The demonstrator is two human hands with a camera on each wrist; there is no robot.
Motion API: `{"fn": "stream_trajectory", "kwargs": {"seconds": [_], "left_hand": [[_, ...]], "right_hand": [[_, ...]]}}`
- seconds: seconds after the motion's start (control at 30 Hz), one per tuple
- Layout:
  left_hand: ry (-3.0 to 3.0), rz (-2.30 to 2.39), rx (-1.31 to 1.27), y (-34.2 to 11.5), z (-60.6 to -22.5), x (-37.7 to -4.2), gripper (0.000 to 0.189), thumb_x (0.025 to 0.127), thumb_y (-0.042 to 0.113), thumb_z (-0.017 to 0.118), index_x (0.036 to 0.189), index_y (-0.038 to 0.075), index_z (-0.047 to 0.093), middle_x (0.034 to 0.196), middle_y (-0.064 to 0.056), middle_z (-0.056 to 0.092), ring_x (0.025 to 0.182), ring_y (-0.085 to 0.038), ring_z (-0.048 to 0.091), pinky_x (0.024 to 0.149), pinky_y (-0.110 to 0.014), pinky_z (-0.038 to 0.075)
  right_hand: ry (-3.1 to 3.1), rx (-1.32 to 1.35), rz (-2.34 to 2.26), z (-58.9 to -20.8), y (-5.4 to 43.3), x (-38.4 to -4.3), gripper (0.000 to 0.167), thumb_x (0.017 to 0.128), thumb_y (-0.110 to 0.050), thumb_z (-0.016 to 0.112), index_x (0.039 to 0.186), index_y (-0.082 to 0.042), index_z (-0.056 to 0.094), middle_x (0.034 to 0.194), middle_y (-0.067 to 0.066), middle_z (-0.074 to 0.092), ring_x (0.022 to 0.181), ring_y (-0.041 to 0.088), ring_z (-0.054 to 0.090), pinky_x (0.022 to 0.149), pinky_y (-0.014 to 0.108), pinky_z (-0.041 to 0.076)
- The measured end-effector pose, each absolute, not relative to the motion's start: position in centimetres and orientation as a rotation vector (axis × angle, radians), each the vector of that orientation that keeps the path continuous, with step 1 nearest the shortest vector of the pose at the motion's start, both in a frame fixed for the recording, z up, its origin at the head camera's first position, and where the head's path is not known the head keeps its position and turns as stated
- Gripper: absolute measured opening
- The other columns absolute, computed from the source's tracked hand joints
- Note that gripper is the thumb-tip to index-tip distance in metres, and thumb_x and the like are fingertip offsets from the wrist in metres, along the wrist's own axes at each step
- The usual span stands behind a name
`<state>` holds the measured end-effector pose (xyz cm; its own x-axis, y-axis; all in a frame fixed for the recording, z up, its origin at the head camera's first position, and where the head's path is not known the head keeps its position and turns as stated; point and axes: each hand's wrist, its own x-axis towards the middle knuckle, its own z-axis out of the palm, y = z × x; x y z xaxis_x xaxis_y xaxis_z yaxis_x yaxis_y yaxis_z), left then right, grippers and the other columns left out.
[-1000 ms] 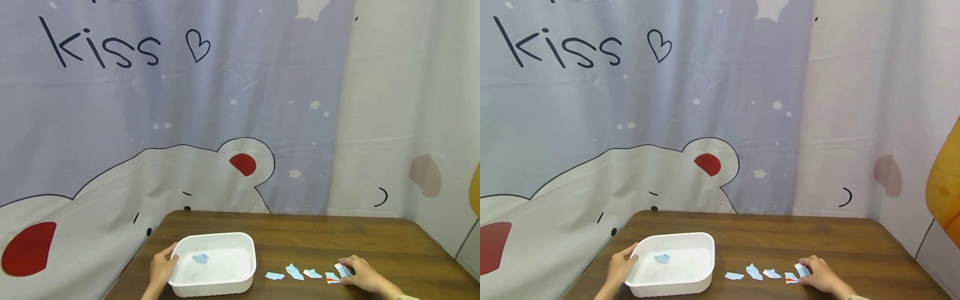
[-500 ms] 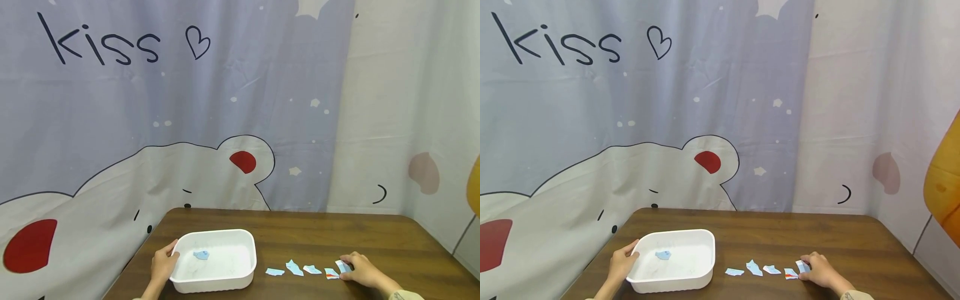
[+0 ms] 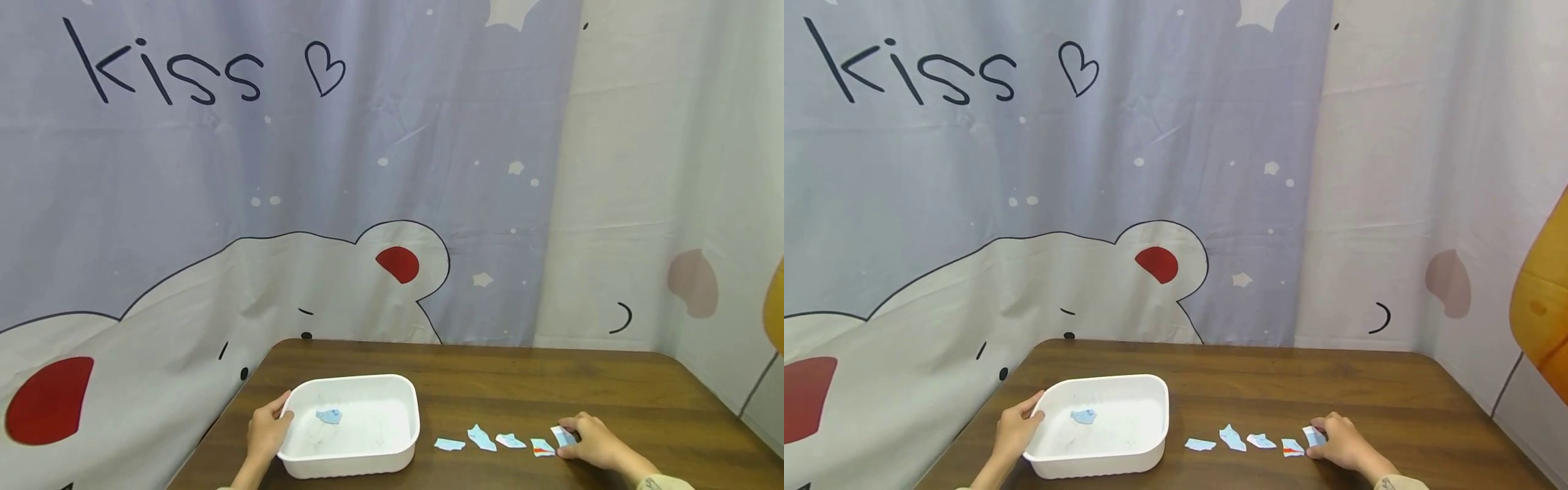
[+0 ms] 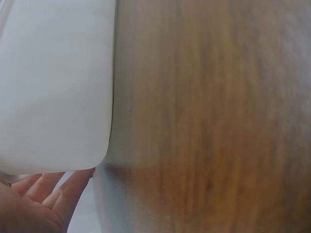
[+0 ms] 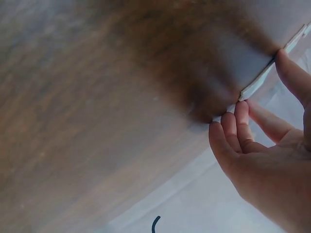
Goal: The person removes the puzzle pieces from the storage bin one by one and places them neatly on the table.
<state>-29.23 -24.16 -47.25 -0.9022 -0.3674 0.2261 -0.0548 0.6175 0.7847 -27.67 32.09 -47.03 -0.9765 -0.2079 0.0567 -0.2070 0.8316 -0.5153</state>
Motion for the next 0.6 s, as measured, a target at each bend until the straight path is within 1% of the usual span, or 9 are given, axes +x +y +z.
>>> {"fn": "stream_trajectory", "kwargs": {"seconds": [0.07,0.1,0.2,0.3,0.43,0.53,0.6], "left_hand": [[-2.481,-1.183,0.340,-24.2,-47.3,-29.2,0.044,0.085,0.011,0.058,0.129,0.005,0.062,0.118,-0.022,0.067,0.122,-0.049,0.054,0.084,-0.052,0.046],[-2.482,-1.185,0.339,-24.2,-47.2,-29.2,0.044,0.085,0.011,0.058,0.129,0.005,0.062,0.118,-0.022,0.067,0.122,-0.049,0.054,0.085,-0.053,0.046],[-2.478,-1.185,0.330,-24.1,-47.2,-29.2,0.044,0.085,0.011,0.058,0.129,0.005,0.062,0.118,-0.022,0.067,0.121,-0.048,0.055,0.086,-0.054,0.046],[-2.474,-1.194,0.324,-24.1,-47.1,-29.2,0.045,0.085,0.010,0.057,0.129,0.004,0.061,0.118,-0.023,0.066,0.121,-0.049,0.055,0.088,-0.056,0.046],[-2.467,-1.201,0.326,-24.1,-47.2,-29.1,0.045,0.084,0.009,0.057,0.129,0.003,0.061,0.118,-0.023,0.066,0.122,-0.049,0.054,0.088,-0.057,0.045],[-2.469,-1.199,0.328,-24.1,-47.2,-29.2,0.045,0.084,0.010,0.057,0.129,0.004,0.061,0.118,-0.023,0.066,0.122,-0.049,0.054,0.087,-0.057,0.045],[-2.468,-1.198,0.326,-24.2,-47.1,-29.2,0.045,0.084,0.010,0.057,0.129,0.004,0.061,0.118,-0.022,0.066,0.122,-0.049,0.054,0.087,-0.057,0.045]], "right_hand": [[2.983,-0.362,-0.860,-47.0,32.1,-27.6,0.065,0.075,-0.021,0.079,0.119,0.019,0.055,0.105,0.020,0.062,0.097,0.031,0.057,0.083,0.053,0.049],[2.972,-0.377,-0.866,-47.0,32.1,-27.6,0.065,0.076,-0.020,0.079,0.119,0.021,0.053,0.106,0.023,0.062,0.098,0.033,0.058,0.084,0.053,0.050],[2.970,-0.406,-0.893,-46.8,32.0,-27.5,0.066,0.079,-0.019,0.076,0.120,0.025,0.050,0.111,0.033,0.059,0.100,0.042,0.060,0.086,0.055,0.050],[3.038,-0.419,-0.908,-46.4,31.4,-27.6,0.067,0.083,-0.022,0.073,0.124,0.024,0.047,0.119,0.039,0.054,0.107,0.053,0.056,0.087,0.059,0.049],[3.156,-0.399,-0.953,-45.9,29.6,-27.7,0.063,0.086,-0.022,0.070,0.129,0.018,0.048,0.123,0.037,0.053,0.111,0.056,0.054,0.089,0.062,0.047],[3.196,-0.388,-1.013,-45.5,27.9,-28.0,0.059,0.086,-0.021,0.070,0.129,0.015,0.051,0.122,0.033,0.056,0.113,0.053,0.055,0.091,0.062,0.046],[3.187,-0.372,-1.091,-45.3,26.5,-28.3,0.056,0.087,-0.019,0.069,0.129,0.013,0.052,0.123,0.031,0.058,0.113,0.051,0.056,0.092,0.060,0.047]]}}
